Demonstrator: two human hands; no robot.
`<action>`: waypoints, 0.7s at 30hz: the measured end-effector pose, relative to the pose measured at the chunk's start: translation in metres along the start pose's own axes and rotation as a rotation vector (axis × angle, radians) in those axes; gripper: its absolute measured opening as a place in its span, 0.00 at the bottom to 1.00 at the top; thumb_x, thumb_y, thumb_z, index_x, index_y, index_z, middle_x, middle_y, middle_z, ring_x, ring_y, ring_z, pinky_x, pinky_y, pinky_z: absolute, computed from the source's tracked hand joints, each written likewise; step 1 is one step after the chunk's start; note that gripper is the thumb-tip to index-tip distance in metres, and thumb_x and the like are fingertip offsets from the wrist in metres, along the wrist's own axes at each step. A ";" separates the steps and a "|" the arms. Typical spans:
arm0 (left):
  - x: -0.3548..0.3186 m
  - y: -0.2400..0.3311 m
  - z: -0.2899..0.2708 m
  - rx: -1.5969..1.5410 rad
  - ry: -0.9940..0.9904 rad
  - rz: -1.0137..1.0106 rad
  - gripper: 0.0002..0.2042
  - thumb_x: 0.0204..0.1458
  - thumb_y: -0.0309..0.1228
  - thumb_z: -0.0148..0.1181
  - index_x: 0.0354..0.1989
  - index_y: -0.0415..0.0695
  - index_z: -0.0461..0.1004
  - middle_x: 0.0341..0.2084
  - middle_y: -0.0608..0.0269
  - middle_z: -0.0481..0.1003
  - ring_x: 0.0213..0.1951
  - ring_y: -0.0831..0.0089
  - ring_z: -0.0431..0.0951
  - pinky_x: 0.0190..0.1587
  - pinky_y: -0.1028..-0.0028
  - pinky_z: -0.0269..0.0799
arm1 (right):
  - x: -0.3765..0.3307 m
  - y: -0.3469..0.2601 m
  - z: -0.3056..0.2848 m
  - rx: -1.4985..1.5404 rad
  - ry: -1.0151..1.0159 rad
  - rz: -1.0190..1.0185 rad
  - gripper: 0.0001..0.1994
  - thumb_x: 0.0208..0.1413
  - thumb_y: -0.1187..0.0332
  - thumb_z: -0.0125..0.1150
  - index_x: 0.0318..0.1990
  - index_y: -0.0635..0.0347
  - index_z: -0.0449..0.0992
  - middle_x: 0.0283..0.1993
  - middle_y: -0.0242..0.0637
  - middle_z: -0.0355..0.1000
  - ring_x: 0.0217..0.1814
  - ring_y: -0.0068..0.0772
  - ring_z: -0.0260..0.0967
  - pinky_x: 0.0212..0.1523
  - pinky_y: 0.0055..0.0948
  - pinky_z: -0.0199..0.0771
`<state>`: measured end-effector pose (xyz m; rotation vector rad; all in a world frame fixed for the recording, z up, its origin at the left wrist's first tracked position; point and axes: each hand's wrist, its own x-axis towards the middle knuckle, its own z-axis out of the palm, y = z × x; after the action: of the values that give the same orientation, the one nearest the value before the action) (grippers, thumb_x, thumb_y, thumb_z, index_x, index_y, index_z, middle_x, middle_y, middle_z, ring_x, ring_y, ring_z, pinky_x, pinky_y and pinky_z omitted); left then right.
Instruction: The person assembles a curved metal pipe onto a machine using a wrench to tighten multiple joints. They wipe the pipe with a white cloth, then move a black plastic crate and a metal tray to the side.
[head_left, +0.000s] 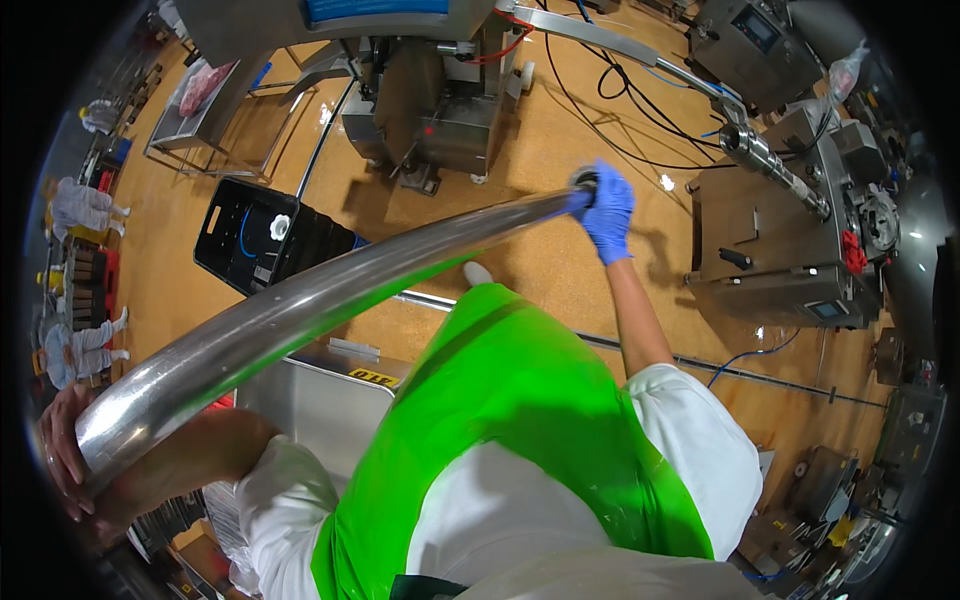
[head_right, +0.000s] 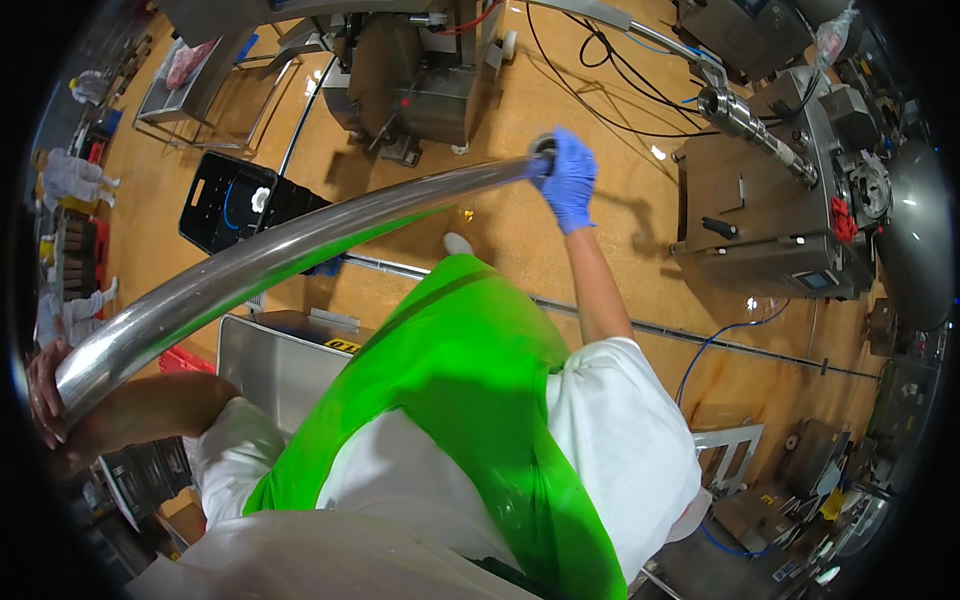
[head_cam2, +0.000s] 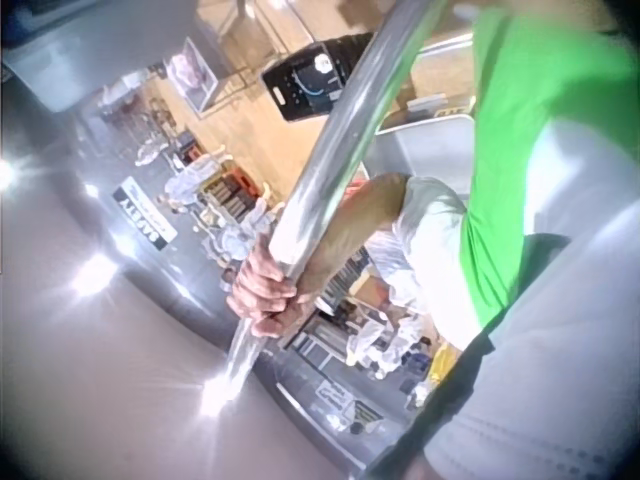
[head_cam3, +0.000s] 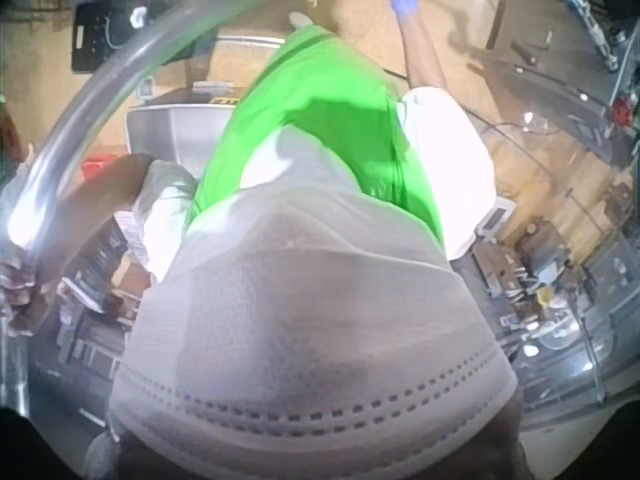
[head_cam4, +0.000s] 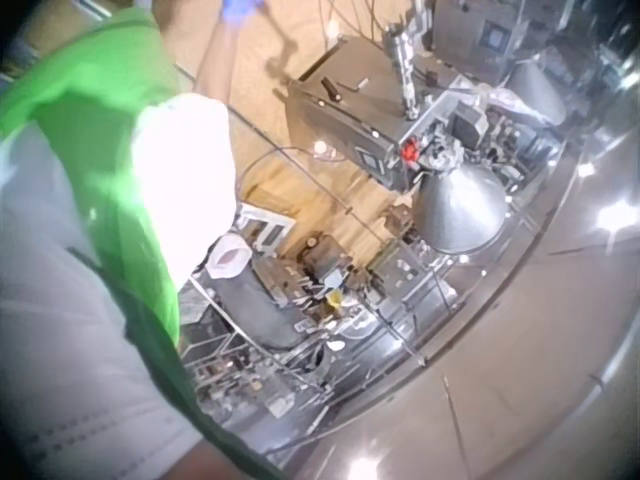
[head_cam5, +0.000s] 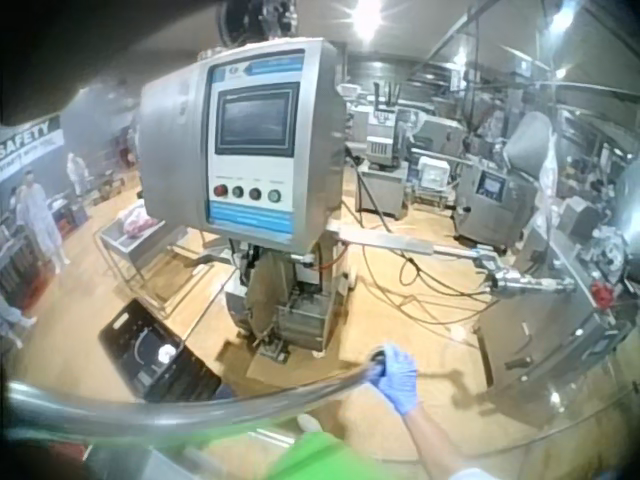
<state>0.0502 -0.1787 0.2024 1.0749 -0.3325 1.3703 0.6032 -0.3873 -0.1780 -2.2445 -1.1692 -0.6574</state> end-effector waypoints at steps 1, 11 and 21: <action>-0.003 0.001 -0.003 0.036 0.025 0.092 0.10 0.28 0.32 0.59 0.09 0.53 0.62 0.11 0.75 0.68 0.18 0.87 0.68 0.39 0.81 0.64 | -0.002 0.015 -0.002 0.006 0.060 0.039 0.43 0.33 0.63 0.72 0.62 0.54 0.59 0.50 0.42 0.68 0.51 0.44 0.65 0.49 0.39 0.64; 0.037 -0.153 0.040 -0.339 0.219 -0.024 0.11 0.26 0.30 0.56 0.07 0.54 0.59 0.04 0.77 0.64 0.08 0.85 0.65 0.24 0.86 0.65 | 0.030 0.133 -0.100 2.405 0.566 0.880 0.33 0.54 0.51 0.56 0.56 0.73 0.59 0.58 0.56 0.59 0.60 0.60 0.58 0.63 0.53 0.60; 0.002 -0.306 -0.027 -0.445 0.245 -0.298 0.13 0.37 0.29 0.65 0.26 0.44 0.64 0.21 0.66 0.71 0.25 0.78 0.71 0.35 0.77 0.68 | 0.035 0.249 -0.013 2.466 0.664 1.089 0.37 0.50 0.42 0.58 0.56 0.64 0.62 0.54 0.51 0.64 0.57 0.53 0.63 0.62 0.50 0.61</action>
<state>0.3138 -0.1083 0.0611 0.5544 -0.2670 1.0785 0.8278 -0.4975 -0.2017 -0.0658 0.1833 0.4825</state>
